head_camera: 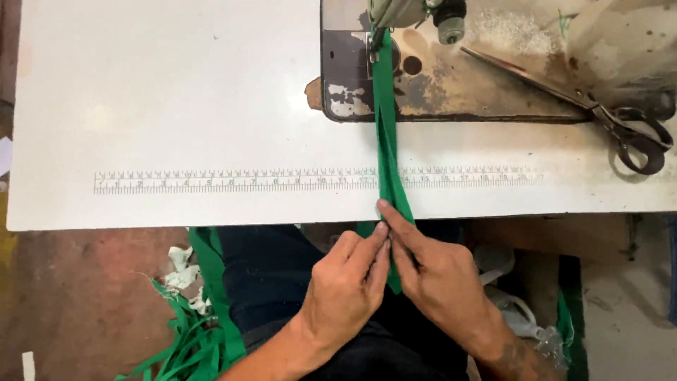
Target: Sewing green fabric strips using an industrial sewing machine in a factory setting.
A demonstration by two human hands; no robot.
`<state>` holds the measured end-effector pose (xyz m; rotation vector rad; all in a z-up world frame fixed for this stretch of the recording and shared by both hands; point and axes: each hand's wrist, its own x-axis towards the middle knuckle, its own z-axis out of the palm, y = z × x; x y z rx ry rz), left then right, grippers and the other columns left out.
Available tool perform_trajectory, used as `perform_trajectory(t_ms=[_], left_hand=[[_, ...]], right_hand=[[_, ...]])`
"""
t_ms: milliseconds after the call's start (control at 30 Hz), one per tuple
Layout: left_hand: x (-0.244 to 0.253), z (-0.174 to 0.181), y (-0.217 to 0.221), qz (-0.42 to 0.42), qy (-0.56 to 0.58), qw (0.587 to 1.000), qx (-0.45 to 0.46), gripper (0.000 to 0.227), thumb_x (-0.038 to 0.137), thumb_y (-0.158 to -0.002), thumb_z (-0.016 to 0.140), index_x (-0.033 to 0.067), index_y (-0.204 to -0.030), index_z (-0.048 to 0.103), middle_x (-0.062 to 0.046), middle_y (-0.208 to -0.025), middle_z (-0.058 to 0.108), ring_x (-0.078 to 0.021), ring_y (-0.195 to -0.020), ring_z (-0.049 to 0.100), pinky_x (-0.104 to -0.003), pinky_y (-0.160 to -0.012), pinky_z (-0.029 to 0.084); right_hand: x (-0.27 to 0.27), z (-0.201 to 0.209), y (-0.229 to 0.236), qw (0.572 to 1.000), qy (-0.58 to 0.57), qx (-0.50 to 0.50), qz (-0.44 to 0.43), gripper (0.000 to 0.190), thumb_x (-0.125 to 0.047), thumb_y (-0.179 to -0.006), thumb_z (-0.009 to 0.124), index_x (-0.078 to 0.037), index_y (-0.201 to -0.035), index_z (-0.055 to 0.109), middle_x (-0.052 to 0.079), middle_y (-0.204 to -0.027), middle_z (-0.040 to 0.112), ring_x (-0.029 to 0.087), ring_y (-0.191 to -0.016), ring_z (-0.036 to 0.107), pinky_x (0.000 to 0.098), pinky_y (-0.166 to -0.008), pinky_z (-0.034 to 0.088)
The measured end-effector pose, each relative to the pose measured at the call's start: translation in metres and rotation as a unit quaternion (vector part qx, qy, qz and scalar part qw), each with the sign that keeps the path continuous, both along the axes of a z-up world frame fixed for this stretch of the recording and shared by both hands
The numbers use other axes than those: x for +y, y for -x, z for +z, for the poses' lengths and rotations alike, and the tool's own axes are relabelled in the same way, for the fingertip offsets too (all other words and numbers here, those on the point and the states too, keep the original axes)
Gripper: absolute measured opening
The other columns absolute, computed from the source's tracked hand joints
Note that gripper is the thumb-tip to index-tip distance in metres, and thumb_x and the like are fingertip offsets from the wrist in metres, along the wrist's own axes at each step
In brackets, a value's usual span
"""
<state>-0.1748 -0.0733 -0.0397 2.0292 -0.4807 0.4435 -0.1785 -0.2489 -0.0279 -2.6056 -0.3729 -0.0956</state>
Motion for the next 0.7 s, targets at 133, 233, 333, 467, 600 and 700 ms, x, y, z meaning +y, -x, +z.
perform_trajectory(t_ms=[133, 233, 333, 467, 600, 700], left_hand=[[0.016, 0.014, -0.014, -0.082, -0.085, 0.993, 0.012, 0.026, 0.004, -0.107, 0.066, -0.0096, -0.129, 0.069, -0.014, -0.088, 0.057, -0.0287, -0.072, 0.060, -0.041, -0.067, 0.057], [0.031, 0.034, -0.051, -0.111, -0.161, 0.981, -0.008, 0.017, 0.013, -0.109, 0.066, -0.0020, -0.116, 0.071, -0.015, -0.087, 0.063, -0.0285, -0.074, 0.062, -0.037, -0.061, 0.054], [0.048, 0.038, -0.099, -0.127, -0.244, 0.955, -0.114, 0.024, 0.024, -0.111, 0.066, 0.0038, -0.119, 0.076, -0.013, -0.114, 0.069, -0.0309, -0.107, 0.059, -0.040, -0.086, 0.050], [0.059, 0.029, -0.130, -0.229, -0.308, 0.900, -0.209, 0.043, 0.029, -0.113, 0.057, 0.0016, -0.141, 0.075, -0.015, -0.147, 0.073, -0.0401, -0.152, 0.051, -0.054, -0.130, 0.039], [0.060, 0.030, -0.132, -0.195, -0.401, 0.850, -0.282, 0.047, 0.036, -0.112, 0.055, 0.0033, -0.139, 0.076, -0.018, -0.145, 0.074, -0.0340, -0.149, 0.055, -0.050, -0.132, 0.037], [0.063, 0.026, -0.138, -0.223, -0.442, 0.822, -0.281, 0.054, 0.045, -0.112, 0.050, 0.0086, -0.147, 0.071, -0.016, -0.151, 0.071, -0.0323, -0.148, 0.058, -0.050, -0.130, 0.038]], right_hand=[[0.001, -0.003, 0.001, 1.000, 0.008, 0.018, -0.002, 0.058, -0.022, -0.108, 0.066, -0.025, -0.164, 0.054, 0.003, -0.056, 0.056, 0.018, -0.044, 0.046, 0.0404, -0.050, 0.047], [-0.002, -0.009, 0.001, 1.000, 0.000, -0.008, 0.011, 0.058, -0.020, -0.107, 0.068, -0.020, -0.163, 0.054, 0.009, -0.062, 0.066, 0.022, -0.044, 0.056, 0.0439, -0.055, 0.052], [0.000, -0.007, 0.001, 1.000, 0.002, -0.010, 0.024, 0.060, -0.018, -0.107, 0.067, -0.017, -0.164, 0.051, 0.007, -0.060, 0.065, 0.020, -0.042, 0.055, 0.0434, -0.053, 0.051], [0.007, 0.000, 0.003, 0.993, 0.113, 0.034, 0.009, 0.066, -0.030, -0.107, 0.063, -0.021, -0.169, 0.043, 0.001, -0.052, 0.066, 0.023, -0.037, 0.059, 0.0473, -0.041, 0.045], [0.018, 0.053, 0.031, 0.930, 0.262, 0.222, 0.131, 0.106, -0.040, -0.096, 0.071, -0.036, -0.182, 0.008, 0.000, -0.061, 0.065, 0.021, -0.047, 0.065, 0.0430, -0.046, 0.052], [-0.009, 0.061, -0.015, 0.969, 0.243, 0.026, 0.031, 0.064, -0.039, -0.105, 0.067, -0.030, -0.165, 0.047, -0.002, -0.070, 0.073, 0.017, -0.055, 0.068, 0.0402, -0.050, 0.053]])
